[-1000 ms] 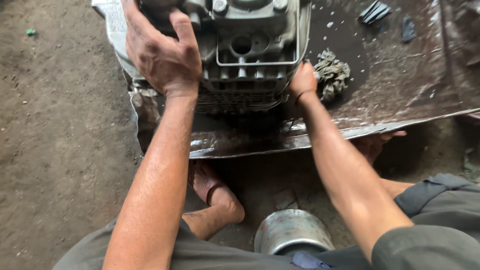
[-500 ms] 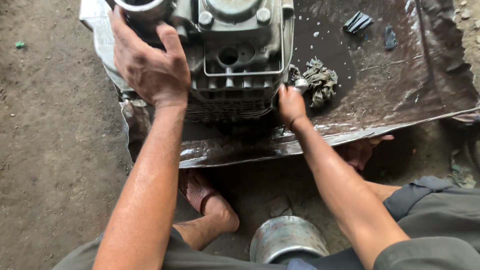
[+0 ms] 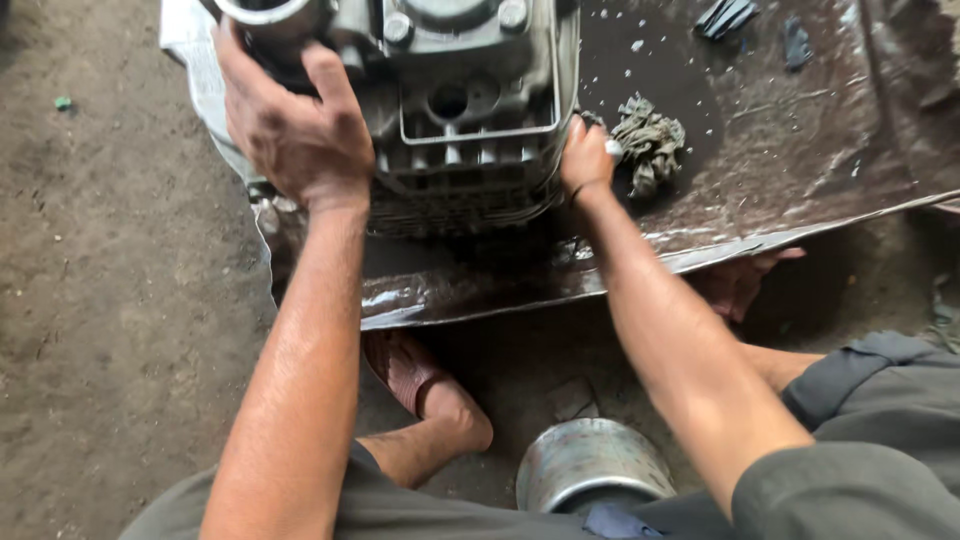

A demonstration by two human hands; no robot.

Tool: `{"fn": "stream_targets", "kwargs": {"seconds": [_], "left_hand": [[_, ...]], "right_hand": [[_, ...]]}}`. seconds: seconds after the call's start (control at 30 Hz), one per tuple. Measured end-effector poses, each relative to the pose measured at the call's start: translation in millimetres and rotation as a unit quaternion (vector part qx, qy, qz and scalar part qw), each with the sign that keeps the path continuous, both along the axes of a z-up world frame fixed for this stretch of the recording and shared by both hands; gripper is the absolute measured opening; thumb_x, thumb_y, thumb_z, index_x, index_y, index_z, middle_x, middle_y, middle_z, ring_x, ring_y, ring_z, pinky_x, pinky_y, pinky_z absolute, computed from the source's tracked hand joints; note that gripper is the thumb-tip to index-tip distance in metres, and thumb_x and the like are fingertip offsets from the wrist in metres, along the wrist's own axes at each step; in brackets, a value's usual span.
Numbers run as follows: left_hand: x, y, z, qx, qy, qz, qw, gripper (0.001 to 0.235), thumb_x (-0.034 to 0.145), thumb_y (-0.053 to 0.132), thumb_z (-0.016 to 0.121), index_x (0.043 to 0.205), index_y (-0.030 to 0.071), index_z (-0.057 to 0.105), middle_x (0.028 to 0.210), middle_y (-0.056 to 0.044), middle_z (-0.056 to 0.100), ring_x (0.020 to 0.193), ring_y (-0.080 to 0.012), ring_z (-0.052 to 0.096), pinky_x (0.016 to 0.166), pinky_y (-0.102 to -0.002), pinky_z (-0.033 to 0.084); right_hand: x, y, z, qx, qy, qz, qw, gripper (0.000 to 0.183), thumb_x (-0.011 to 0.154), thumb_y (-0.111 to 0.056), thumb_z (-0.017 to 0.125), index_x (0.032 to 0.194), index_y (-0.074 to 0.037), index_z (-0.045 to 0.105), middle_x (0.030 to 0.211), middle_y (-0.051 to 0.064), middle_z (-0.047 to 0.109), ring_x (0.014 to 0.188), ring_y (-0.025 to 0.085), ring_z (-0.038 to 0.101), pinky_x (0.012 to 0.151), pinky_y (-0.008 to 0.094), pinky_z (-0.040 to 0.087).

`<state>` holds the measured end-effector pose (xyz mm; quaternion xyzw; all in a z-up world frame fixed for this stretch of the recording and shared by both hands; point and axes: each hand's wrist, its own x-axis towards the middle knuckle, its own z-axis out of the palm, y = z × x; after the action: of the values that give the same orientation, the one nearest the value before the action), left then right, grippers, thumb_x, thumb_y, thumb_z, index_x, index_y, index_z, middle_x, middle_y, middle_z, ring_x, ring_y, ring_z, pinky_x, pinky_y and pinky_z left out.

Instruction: The person scrubs the exterior of a disassembled engine cylinder head with a rag, focusing on the cooling fins and side surfaces. They rotate the part to access different areas and continue scrubbing until the end of the clip.

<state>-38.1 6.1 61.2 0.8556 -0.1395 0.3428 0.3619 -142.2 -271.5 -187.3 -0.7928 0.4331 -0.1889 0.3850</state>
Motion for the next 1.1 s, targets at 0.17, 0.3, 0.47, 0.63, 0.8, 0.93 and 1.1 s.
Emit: {"fn": "stream_targets", "kwargs": {"seconds": [0.17,0.3,0.47,0.63,0.8,0.93,1.1], "left_hand": [[-7,-4,8,-0.002,0.018,0.010,1.000,0.069,0.100,0.037,0.056,0.155,-0.001,0.041,0.148,-0.021,0.061,0.138,-0.0371,0.061,0.121,-0.049,0.042],[-14,-3,6,-0.025,0.039,-0.003,0.999,0.068,0.099,0.037,0.055,0.154,-0.001,0.044,0.146,-0.020,0.064,0.137,-0.0375,0.061,0.122,-0.049,0.043],[-8,-13,21,-0.018,0.010,0.014,1.000,0.070,0.098,0.039,0.058,0.152,-0.003,0.043,0.149,-0.023,0.059,0.138,-0.0402,0.057,0.121,-0.050,0.039],[-10,-7,9,-0.025,0.054,0.007,0.998,0.070,0.098,0.040,0.056,0.152,-0.002,0.045,0.147,-0.022,0.062,0.137,-0.0376,0.059,0.121,-0.049,0.040],[-7,-7,15,-0.017,0.018,0.007,1.000,0.069,0.101,0.042,0.056,0.153,-0.002,0.043,0.147,-0.022,0.061,0.138,-0.0374,0.060,0.122,-0.048,0.041],[-6,0,-1,0.013,0.006,0.013,1.000,0.064,0.103,0.039,0.054,0.151,-0.002,0.042,0.148,-0.021,0.060,0.138,-0.0362,0.058,0.124,-0.049,0.041],[-6,-2,10,-0.009,0.010,-0.003,1.000,0.070,0.102,0.044,0.055,0.153,-0.002,0.045,0.146,-0.022,0.063,0.137,-0.0373,0.061,0.120,-0.049,0.043]], "right_hand": [[-32,9,-6,-0.036,0.031,0.093,0.995,0.061,0.109,-0.050,0.039,0.107,0.006,0.062,0.101,0.037,0.066,0.098,0.053,0.065,0.087,0.056,0.052],[4,-16,9,0.035,0.017,0.031,0.999,0.057,0.101,-0.051,0.041,0.105,0.000,0.066,0.100,0.031,0.070,0.098,0.048,0.067,0.083,0.055,0.052],[-27,1,9,-0.035,0.042,0.101,0.993,0.059,0.106,-0.051,0.040,0.103,0.002,0.065,0.100,0.035,0.067,0.097,0.052,0.064,0.087,0.058,0.050],[-10,-4,17,0.015,0.020,0.042,0.999,0.057,0.105,-0.052,0.041,0.107,0.001,0.065,0.104,0.033,0.067,0.101,0.051,0.063,0.086,0.056,0.050],[-50,29,18,-0.038,-0.083,0.141,0.986,0.054,0.104,-0.048,0.044,0.116,0.000,0.066,0.108,0.035,0.067,0.102,0.054,0.061,0.084,0.057,0.048],[-28,22,18,0.070,0.023,0.023,0.997,0.055,0.106,-0.052,0.044,0.111,0.000,0.060,0.104,0.034,0.067,0.100,0.053,0.064,0.083,0.055,0.051],[-74,44,15,0.014,-0.171,0.187,0.967,0.048,0.111,-0.043,0.045,0.118,0.002,0.060,0.105,0.030,0.067,0.102,0.047,0.064,0.085,0.054,0.049]]}}
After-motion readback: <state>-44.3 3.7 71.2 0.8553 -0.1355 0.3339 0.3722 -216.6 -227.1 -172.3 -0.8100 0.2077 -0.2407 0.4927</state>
